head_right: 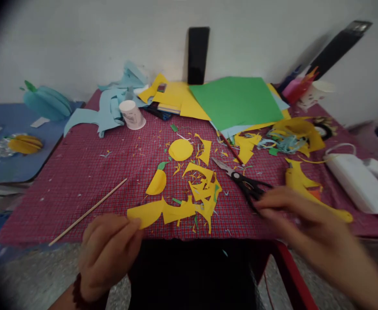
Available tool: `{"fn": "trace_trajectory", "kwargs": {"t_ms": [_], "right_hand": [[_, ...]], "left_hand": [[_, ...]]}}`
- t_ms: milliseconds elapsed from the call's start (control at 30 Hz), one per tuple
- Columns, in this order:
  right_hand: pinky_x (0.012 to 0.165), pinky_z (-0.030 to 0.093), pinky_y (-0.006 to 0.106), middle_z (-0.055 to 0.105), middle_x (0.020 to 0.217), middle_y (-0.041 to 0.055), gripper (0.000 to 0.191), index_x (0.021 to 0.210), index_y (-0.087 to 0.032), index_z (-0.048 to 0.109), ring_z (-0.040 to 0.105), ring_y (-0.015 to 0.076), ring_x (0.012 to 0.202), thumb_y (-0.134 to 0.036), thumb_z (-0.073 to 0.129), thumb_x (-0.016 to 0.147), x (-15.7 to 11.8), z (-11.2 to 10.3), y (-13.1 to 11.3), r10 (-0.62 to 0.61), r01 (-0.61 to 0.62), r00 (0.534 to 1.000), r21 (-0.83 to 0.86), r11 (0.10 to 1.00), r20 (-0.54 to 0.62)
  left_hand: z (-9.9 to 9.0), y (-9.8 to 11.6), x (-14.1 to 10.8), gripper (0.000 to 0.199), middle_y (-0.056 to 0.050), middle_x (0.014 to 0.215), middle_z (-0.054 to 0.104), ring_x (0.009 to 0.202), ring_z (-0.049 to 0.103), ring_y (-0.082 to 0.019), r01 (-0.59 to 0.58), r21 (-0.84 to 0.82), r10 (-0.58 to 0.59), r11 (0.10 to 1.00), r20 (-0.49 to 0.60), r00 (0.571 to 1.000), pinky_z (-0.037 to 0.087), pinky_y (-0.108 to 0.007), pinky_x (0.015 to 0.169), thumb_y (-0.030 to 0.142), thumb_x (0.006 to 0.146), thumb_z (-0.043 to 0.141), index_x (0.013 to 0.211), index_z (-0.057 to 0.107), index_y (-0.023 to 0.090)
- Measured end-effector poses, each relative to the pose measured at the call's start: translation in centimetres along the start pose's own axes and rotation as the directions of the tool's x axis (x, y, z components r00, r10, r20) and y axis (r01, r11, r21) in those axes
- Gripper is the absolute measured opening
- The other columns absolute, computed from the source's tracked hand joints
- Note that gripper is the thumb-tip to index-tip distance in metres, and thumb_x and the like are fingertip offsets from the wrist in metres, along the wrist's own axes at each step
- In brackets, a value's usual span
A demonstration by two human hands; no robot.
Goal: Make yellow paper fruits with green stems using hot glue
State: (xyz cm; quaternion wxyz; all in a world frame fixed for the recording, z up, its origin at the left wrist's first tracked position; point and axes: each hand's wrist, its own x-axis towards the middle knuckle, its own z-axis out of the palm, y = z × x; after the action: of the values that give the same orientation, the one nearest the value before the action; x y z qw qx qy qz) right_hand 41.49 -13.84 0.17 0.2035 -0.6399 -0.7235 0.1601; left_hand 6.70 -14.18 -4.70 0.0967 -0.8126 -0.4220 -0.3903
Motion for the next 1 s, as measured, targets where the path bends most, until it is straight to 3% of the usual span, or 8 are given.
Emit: {"fn": "trace_trajectory", "kwargs": {"t_ms": [67,167,333,467,567,633,867,1000], "right_hand": [[0.068,0.054,0.032,0.067,0.094,0.0068,0.022,0.098,-0.028,0.062,0.065,0.0194,0.086,-0.046,0.05,0.093,1.4,3.0,-3.2,-0.118,-0.089,0.903,0.447,0.89,0.414],[0.063,0.052,0.028,0.063,0.085,0.0049,0.037,0.093,-0.018,0.06,0.062,0.0143,0.073,-0.054,0.05,0.09,4.0,7.1,-7.7,-0.244,-0.436,0.725,0.704,0.561,0.644],[0.052,0.042,0.018,0.056,0.066,-0.0045,0.021,0.078,-0.017,0.056,0.051,0.0058,0.054,-0.036,0.065,0.079,7.1,9.8,-10.0,-0.103,-0.536,0.778,0.74,0.407,0.62],[0.055,0.044,0.019,0.061,0.071,-0.0034,0.007,0.078,-0.017,0.059,0.055,0.0077,0.059,-0.023,0.062,0.079,8.5,9.7,-9.4,-0.086,-0.517,0.772,0.702,0.49,0.629],[0.06,0.046,0.021,0.062,0.075,-0.0021,0.004,0.08,-0.017,0.06,0.058,0.0094,0.065,-0.021,0.06,0.081,9.2,9.6,-9.6,-0.097,-0.478,0.77,0.671,0.567,0.631],[0.062,0.046,0.022,0.062,0.078,-0.001,0.005,0.082,-0.017,0.06,0.058,0.0107,0.068,-0.022,0.059,0.081,9.5,9.6,-10.1,-0.119,-0.451,0.765,0.658,0.603,0.633],[0.053,0.038,0.02,0.051,0.071,-0.007,0.023,0.098,-0.022,0.046,0.047,0.0085,0.059,-0.021,0.061,0.081,9.7,10.5,-11.1,-0.179,-0.337,0.848,0.768,0.545,0.499],[0.052,0.036,0.02,0.047,0.068,-0.0069,0.017,0.083,-0.022,0.044,0.044,0.0079,0.058,-0.02,0.06,0.081,9.2,11.2,-10.5,-0.155,-0.293,0.886,0.787,0.543,0.437]], "left_hand": [[0.1,0.2,0.2,0.03,-0.005,0.087,0.064,0.085,0.058,-0.018,-0.121,0.015,0.119,0.993,0.07,0.99,0.052,-0.034,0.075,0.003,0.076,0.066,0.103,0.064,0.014],[0.6,0.6,1.4,0.017,-0.007,0.084,0.065,0.081,0.058,-0.019,-0.215,0.004,0.213,0.977,0.109,0.971,0.05,-0.033,0.07,0.004,0.083,0.056,0.096,0.065,0.011],[1.1,0.8,1.5,0.019,-0.006,0.088,0.067,0.085,0.059,-0.018,-0.221,-0.086,0.232,0.971,0.156,0.96,0.047,-0.034,0.076,0.003,0.085,0.054,0.1,0.065,0.011],[1.1,-0.5,0.3,0.02,-0.004,0.092,0.064,0.088,0.061,-0.015,0.155,-0.241,-0.127,0.958,0.126,0.984,0.05,-0.029,0.08,0.006,0.082,0.061,0.099,0.061,0.015],[1.2,-1.4,0.8,0.012,-0.003,0.092,0.063,0.084,0.063,-0.012,0.553,-0.42,-0.488,0.72,0.26,0.833,0.054,-0.024,0.072,0.012,0.088,0.052,0.097,0.054,0.019],[1.4,-1.6,1.8,0.01,-0.002,0.089,0.064,0.079,0.064,-0.011,0.671,-0.476,-0.546,0.569,0.39,0.741,0.055,-0.022,0.066,0.015,0.089,0.05,0.095,0.052,0.022],[2.6,-1.0,3.1,0.018,0.005,0.063,0.055,0.058,0.057,-0.007,0.629,-0.468,-0.548,0.621,0.315,0.775,0.048,-0.016,0.052,0.007,0.078,0.053,0.068,0.049,0.02],[3.1,-0.7,2.7,0.016,0.005,0.064,0.055,0.056,0.055,-0.007,0.656,-0.442,-0.583,0.612,0.309,0.751,0.046,-0.016,0.05,0.007,0.078,0.054,0.07,0.051,0.02]]}}
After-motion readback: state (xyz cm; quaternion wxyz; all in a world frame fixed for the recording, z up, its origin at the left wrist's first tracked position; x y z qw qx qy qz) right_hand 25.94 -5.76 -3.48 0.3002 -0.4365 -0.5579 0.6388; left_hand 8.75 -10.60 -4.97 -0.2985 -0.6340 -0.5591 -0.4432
